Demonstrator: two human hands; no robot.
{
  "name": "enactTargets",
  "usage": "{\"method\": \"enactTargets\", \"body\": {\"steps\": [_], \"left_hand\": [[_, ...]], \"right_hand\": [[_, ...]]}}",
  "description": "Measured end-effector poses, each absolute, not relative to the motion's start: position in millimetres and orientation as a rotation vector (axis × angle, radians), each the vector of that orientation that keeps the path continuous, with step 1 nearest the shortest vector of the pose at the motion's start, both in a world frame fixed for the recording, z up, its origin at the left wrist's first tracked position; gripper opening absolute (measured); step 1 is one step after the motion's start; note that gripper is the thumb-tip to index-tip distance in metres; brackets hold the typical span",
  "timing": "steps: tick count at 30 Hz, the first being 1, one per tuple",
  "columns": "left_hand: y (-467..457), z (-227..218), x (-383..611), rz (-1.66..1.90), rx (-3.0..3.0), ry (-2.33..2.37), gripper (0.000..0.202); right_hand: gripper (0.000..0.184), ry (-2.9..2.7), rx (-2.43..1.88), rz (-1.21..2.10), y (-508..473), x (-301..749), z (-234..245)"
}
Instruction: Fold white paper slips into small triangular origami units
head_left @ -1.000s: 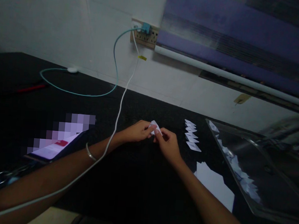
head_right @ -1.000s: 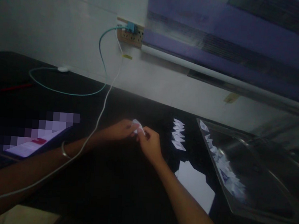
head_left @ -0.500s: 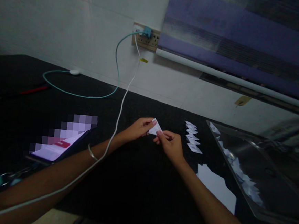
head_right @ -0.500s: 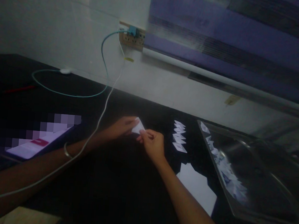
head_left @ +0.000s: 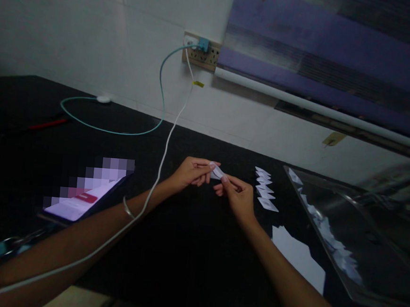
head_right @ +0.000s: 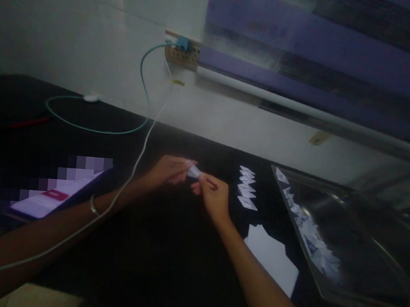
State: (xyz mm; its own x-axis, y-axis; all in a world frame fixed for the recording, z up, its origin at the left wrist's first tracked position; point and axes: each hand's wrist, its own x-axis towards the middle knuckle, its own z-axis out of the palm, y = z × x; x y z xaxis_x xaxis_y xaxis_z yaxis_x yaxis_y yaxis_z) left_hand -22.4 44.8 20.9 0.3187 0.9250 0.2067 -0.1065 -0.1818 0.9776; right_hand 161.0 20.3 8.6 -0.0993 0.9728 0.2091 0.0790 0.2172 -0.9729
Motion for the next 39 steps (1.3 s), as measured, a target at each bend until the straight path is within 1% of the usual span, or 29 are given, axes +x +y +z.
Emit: {"method": "enactTargets", "body": {"steps": [4,7,13,18,24,29,36,39], "left_hand": [[45.3,19.6,-23.5,1.068,1.405,0.744,0.05],[46.3,17.5,-22.9,1.086,1.394,0.745,0.048],[45.9,16.0,-21.2,1.122,1.37,0.718,0.034],[45.7,16.0,-20.6,1.119,1.394,0.705,0.03],[49.6,12.0,-19.9,1.13,1.415,0.724,0.031],[45.0,19.4,-20.8,1.126,1.436,0.78,0.033],[44.0,20.2,-20.1,1.121,1.397,0.73,0.041],[45.3,19.0,-19.5,1.162,1.381,0.716,0.039]], "right_hand": [[0.038,-1.253,-1.018,1.21,21.2,160.9,8.1],[0.036,-1.158,-0.987,1.3,20.9,160.8,8.7],[0.032,-1.075,-0.916,1.399,18.0,159.2,15.6],[0.027,-1.047,-0.89,1.375,18.2,158.5,15.3],[0.022,-1.052,-0.901,1.3,21.2,158.4,12.6],[0.017,-1.046,-0.896,1.305,22.0,159.7,14.8],[0.023,-1.069,-0.926,1.278,23.5,162.4,14.8],[0.025,-1.087,-0.949,1.238,25.3,162.8,13.3]]}}
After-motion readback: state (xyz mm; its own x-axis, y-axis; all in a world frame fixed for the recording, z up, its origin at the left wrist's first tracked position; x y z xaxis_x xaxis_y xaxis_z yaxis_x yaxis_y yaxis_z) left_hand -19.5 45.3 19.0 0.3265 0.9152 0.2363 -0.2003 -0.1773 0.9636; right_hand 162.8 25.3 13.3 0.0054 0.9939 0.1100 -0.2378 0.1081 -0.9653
